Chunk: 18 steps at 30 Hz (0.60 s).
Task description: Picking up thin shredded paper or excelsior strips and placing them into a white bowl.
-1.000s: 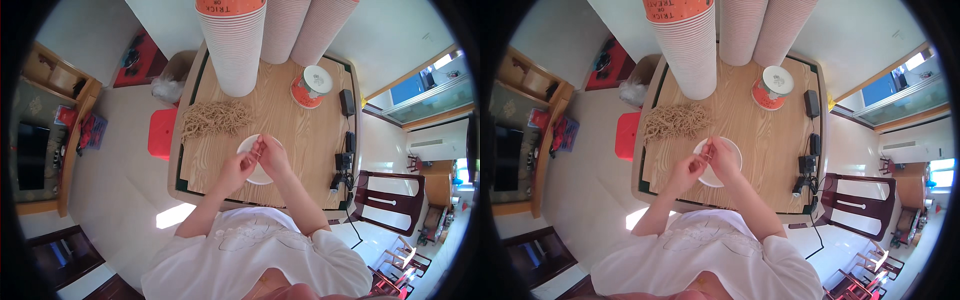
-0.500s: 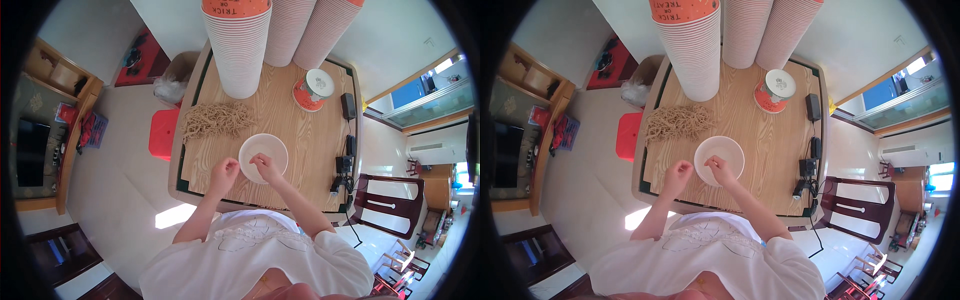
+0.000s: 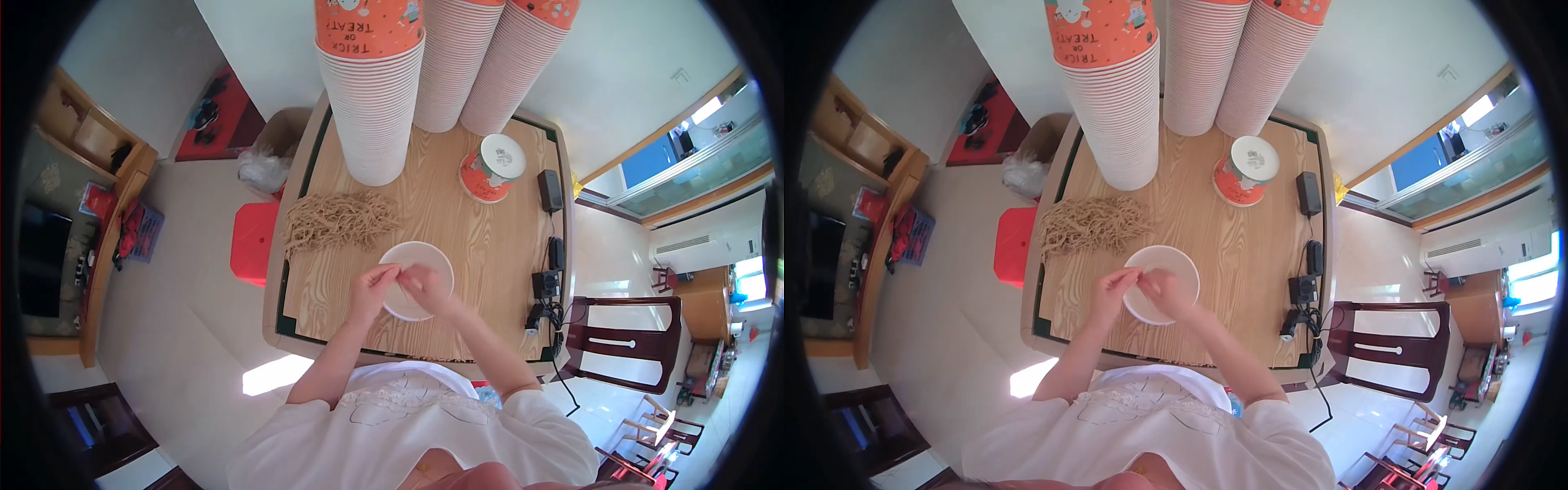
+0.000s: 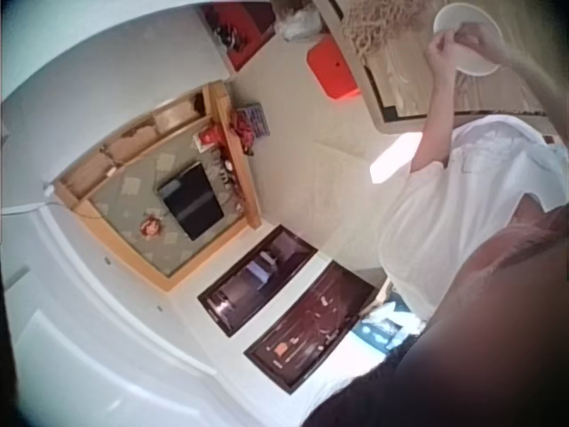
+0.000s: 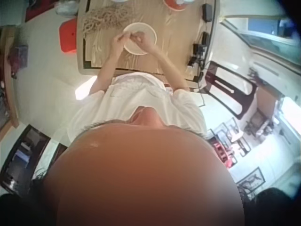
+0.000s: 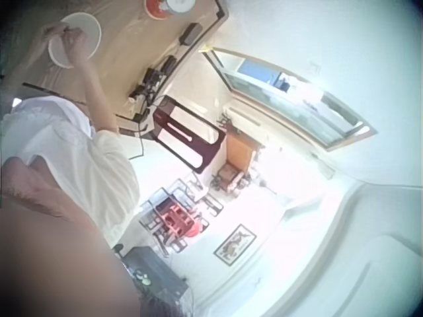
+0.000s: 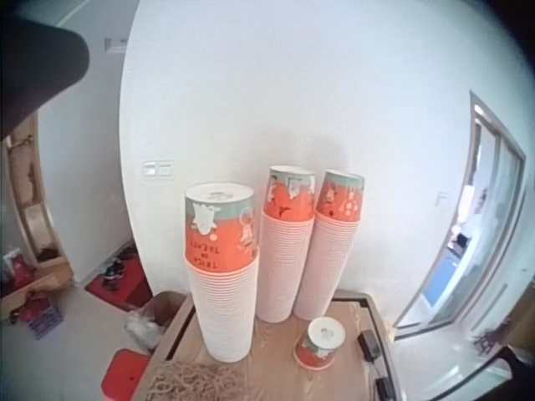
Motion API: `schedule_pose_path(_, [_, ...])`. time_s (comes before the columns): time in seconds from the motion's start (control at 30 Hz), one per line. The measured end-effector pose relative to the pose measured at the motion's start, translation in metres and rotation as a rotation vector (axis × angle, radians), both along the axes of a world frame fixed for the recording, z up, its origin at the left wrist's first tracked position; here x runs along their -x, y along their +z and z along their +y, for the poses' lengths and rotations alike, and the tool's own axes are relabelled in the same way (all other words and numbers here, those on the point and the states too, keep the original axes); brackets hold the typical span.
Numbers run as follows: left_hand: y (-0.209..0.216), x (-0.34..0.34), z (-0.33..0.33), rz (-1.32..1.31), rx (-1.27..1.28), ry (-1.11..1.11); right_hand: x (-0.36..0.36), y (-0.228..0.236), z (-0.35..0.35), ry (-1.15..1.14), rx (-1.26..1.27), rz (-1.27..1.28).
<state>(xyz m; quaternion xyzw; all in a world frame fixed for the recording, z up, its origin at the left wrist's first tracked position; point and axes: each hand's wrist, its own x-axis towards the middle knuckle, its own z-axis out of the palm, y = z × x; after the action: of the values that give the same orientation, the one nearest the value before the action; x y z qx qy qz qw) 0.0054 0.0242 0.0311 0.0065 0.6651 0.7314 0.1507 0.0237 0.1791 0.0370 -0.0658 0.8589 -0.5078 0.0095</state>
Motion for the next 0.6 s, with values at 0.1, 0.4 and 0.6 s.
schedule_pose_path(0.1, [0.016, 0.007, 0.000, -0.156, -0.147, 0.019, 0.032, 0.007, 0.014, -0.052, -0.340, 0.347])
schedule_pose_path(0.4, [0.013, 0.006, -0.019, -0.207, -0.082, -0.007, 0.010, 0.001, 0.053, -0.065, -0.644, -0.330])
schedule_pose_path(0.6, [0.019, 0.010, -0.012, -0.290, -0.135, -0.066, -0.050, 0.008, 0.067, -0.003, -0.604, -0.553])
